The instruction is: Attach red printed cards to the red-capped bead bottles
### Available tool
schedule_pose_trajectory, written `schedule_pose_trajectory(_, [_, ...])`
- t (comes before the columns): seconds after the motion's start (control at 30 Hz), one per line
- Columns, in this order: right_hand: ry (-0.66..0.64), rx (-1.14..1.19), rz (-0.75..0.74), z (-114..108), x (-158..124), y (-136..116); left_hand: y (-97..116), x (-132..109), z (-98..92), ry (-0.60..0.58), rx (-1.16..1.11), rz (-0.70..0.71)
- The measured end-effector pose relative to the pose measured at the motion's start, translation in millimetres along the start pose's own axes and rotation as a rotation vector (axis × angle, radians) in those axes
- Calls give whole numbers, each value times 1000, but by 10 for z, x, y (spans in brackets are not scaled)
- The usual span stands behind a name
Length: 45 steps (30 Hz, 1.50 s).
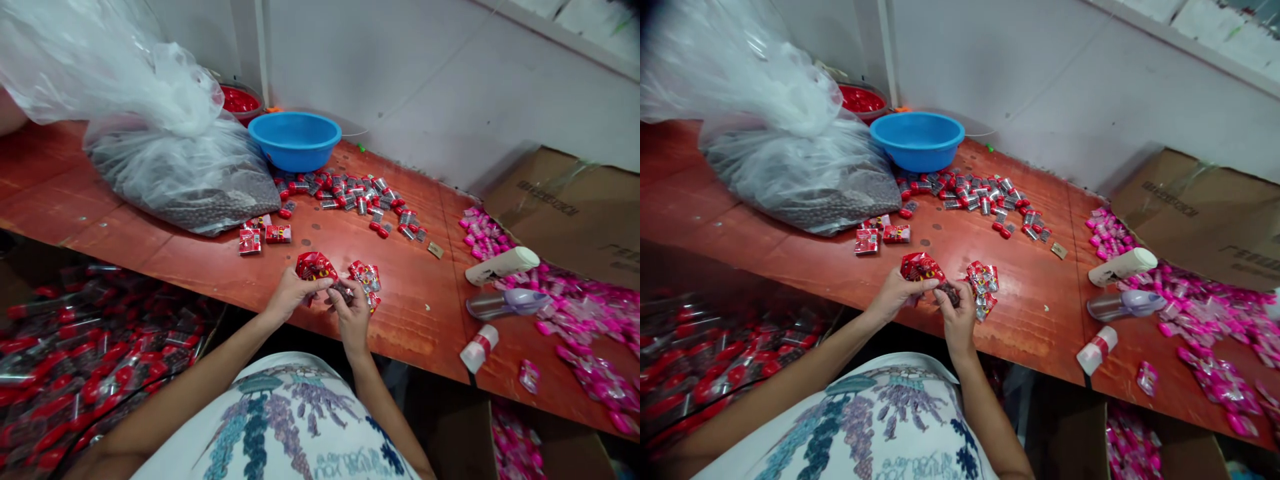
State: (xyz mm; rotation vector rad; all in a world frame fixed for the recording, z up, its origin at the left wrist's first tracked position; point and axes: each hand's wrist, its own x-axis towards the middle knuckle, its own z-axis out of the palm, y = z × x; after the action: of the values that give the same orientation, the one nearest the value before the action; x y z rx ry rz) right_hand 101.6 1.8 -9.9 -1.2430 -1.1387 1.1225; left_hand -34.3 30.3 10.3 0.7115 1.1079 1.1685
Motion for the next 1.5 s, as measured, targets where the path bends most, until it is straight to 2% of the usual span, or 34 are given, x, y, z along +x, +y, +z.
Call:
schedule_pose_trajectory(0.23, [27,-62,-77,0,-17,-29,22,10,-18,17,14,-19])
schedule_pose_trajectory(0.43, [1,208,145,23,38,-84,40,-22,6,-9,3,-52])
schedule_pose_trajectory(0.5, [-14,254,175,5,63,-91,60,-27,14,-17,0,-79])
schedule_pose_trajectory(0.7, [-152,200,117,-60,67,-83,118,5,4,45,-37,-46])
schedule_pose_trajectory(0.87, [-90,194,91,-28,1,-53,123,3,0,50,-1,-62])
schedule_pose_trajectory(1.03, [-29,18,-16,1,-55,-43,90,-23,26,50,39,-73])
schedule_pose_trajectory(1.13, [-50,179,75,14,-48,-40,59,-51,57,50,-19,-59])
schedule_pose_trajectory(1.23, [-70,336,160,19,-27,-49,47,-68,64,1,-38,-90])
schedule_pose_trajectory(1.4, [-119,390,207,-29,2,-67,70,-79,34,80,-40,-71])
schedule_pose_trajectory(1.5, [-186,349,184,-77,11,-33,89,-87,34,50,56,-43])
